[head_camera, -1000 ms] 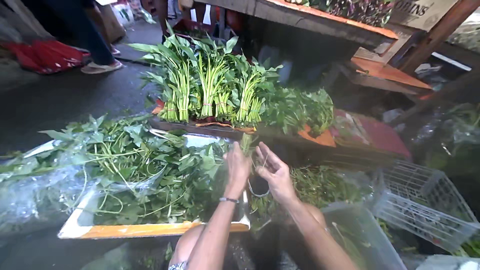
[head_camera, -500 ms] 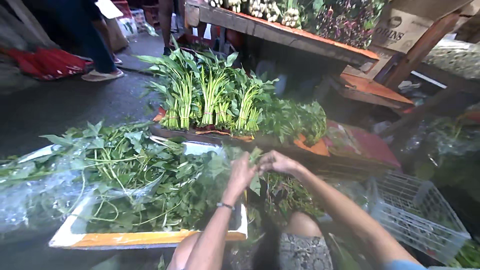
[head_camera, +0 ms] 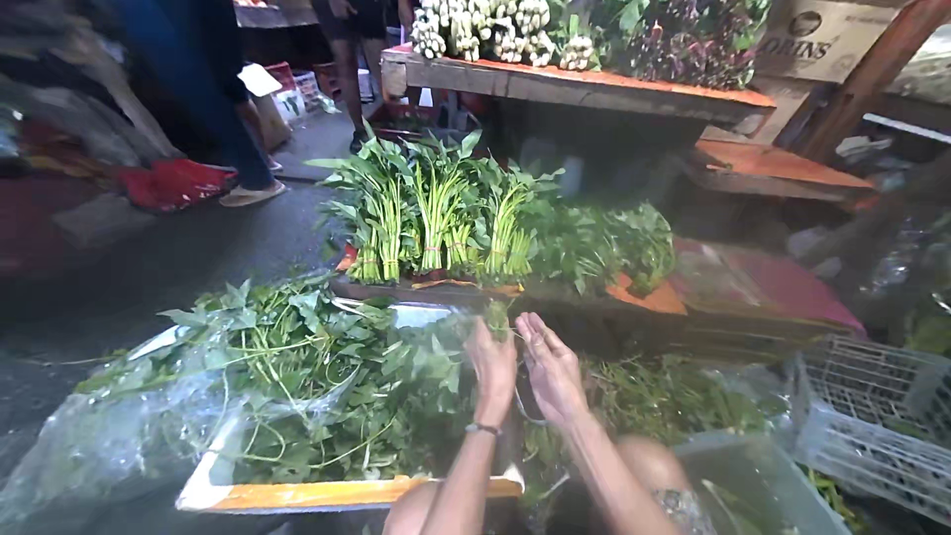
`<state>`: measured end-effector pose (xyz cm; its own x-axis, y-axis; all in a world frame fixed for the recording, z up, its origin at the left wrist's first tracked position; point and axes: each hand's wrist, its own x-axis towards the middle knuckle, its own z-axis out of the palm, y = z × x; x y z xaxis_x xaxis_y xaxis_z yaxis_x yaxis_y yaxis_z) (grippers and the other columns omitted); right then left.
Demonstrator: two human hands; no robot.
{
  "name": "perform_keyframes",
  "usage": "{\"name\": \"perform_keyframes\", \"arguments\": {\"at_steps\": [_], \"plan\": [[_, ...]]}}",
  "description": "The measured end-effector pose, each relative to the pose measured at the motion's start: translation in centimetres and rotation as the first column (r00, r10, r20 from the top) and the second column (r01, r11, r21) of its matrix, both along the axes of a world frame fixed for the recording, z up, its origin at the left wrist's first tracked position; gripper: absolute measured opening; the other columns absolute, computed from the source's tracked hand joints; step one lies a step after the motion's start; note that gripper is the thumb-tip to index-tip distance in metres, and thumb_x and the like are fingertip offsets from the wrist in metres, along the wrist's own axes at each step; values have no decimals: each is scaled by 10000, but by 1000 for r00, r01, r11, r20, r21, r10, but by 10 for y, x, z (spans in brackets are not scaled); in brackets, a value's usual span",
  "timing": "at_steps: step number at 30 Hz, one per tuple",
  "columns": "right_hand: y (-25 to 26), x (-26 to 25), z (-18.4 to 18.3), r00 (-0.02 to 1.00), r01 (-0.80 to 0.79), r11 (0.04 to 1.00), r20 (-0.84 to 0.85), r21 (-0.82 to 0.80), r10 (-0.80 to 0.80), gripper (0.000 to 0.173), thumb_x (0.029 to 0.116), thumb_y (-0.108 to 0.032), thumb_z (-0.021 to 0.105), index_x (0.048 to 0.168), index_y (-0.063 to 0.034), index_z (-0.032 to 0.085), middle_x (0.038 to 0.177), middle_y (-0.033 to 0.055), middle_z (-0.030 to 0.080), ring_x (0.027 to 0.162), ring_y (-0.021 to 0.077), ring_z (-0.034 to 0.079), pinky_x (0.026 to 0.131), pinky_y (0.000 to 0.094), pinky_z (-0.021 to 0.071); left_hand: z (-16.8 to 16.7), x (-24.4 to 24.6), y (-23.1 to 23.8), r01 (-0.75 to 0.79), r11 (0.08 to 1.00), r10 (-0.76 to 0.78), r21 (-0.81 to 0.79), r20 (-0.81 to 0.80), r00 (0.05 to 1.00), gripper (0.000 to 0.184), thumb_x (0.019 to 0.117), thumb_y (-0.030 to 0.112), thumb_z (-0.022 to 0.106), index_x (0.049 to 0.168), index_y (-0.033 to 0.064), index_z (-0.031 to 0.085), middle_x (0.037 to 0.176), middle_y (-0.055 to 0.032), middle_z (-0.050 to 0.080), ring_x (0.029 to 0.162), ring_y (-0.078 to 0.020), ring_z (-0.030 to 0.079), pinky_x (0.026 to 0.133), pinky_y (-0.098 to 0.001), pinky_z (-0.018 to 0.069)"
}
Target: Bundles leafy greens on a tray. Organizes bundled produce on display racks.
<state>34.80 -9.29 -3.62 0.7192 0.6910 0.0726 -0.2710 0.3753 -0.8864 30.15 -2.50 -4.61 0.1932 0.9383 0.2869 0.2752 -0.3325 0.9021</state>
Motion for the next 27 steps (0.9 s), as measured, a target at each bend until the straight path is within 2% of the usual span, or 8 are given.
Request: {"name": "perform_keyframes", "arguments": {"at_steps": [4, 6, 8, 13, 15, 17, 22, 27], "plan": [[-2, 25, 15, 970, 94, 955, 240, -280, -25, 495, 921, -38, 689, 1380, 76, 546, 1251, 140, 688, 1092, 142, 677, 897, 293, 570, -33, 5, 4, 259, 769, -134, 584, -250, 959, 159, 761, -89, 696, 918, -77, 717, 906, -215, 723, 889, -409, 707, 879, -611, 506], [-11, 45, 18, 844, 208, 853, 529, -480, 92, 444, 894, -153, 770, 1265, 60, 651, 1147, 152, 724, 1061, 200, 691, 951, 367, 552, -35, 7, -4, 473, 706, -264, 528, -424, 867, 144, 728, -112, 711, 870, -94, 721, 933, -247, 726, 934, -441, 701, 919, -626, 493], [-23, 53, 19, 742, 250, 732, 611, -634, 276, 335, 976, -197, 680, 1229, 21, 692, 1174, 179, 719, 1119, 265, 680, 1022, 444, 505, -33, 9, -16, 627, 729, -433, 273, -525, 732, 287, 773, -82, 729, 1045, -162, 687, 1118, -328, 685, 1108, -500, 643, 1015, -619, 455], [-30, 45, -2, 812, 218, 564, 469, -796, 348, 351, 1027, -133, 548, 1322, 44, 619, 1324, 234, 641, 1264, 334, 607, 1099, 490, 461, -50, 8, -3, 740, 671, -620, 48, -512, 595, 608, 679, 158, 917, 1186, -89, 690, 1455, -355, 474, 1372, -527, 439, 1142, -594, 385], [-38, 37, -17, 860, 139, 521, 364, -842, 358, 359, 995, -113, 602, 1313, 53, 615, 1313, 240, 646, 1239, 349, 619, 1053, 527, 487, -67, -2, 17, 798, 599, -622, 69, -587, 518, 959, 585, 354, 970, 1351, -78, 588, 1499, -386, 407, 1403, -592, 354, 1162, -680, 291], [-46, 42, -24, 864, 70, 554, 328, -829, 382, 314, 992, -81, 617, 1251, 96, 634, 1248, 269, 662, 1202, 368, 628, 1032, 532, 484, -66, -11, 40, 831, 556, -666, 7, -595, 450, 1080, 655, 481, 923, 1475, -49, 462, 1520, -375, 384, 1410, -579, 353, 1142, -695, 308], [-51, 56, -15, 930, 165, 774, 358, -612, 85, 203, 1019, -83, 607, 1124, 54, 712, 1086, 247, 712, 1022, 351, 685, 902, 539, 541, -61, -50, 77, 623, 780, -604, 54, -195, 773, 689, 910, 453, 722, 1402, -1, 557, 1563, -212, 405, 1397, -271, 463, 1062, -381, 488], [-112, 104, 40, 972, 233, 939, 57, -253, -226, 160, 1022, -77, 535, 1110, 27, 618, 953, 103, 664, 774, 155, 652, 646, 332, 582, -74, -64, 91, 323, 941, -324, 105, -4, 946, 523, 1007, 327, 624, 1354, -57, 545, 1417, -181, 562, 1308, -217, 550, 1066, -360, 484]]}}
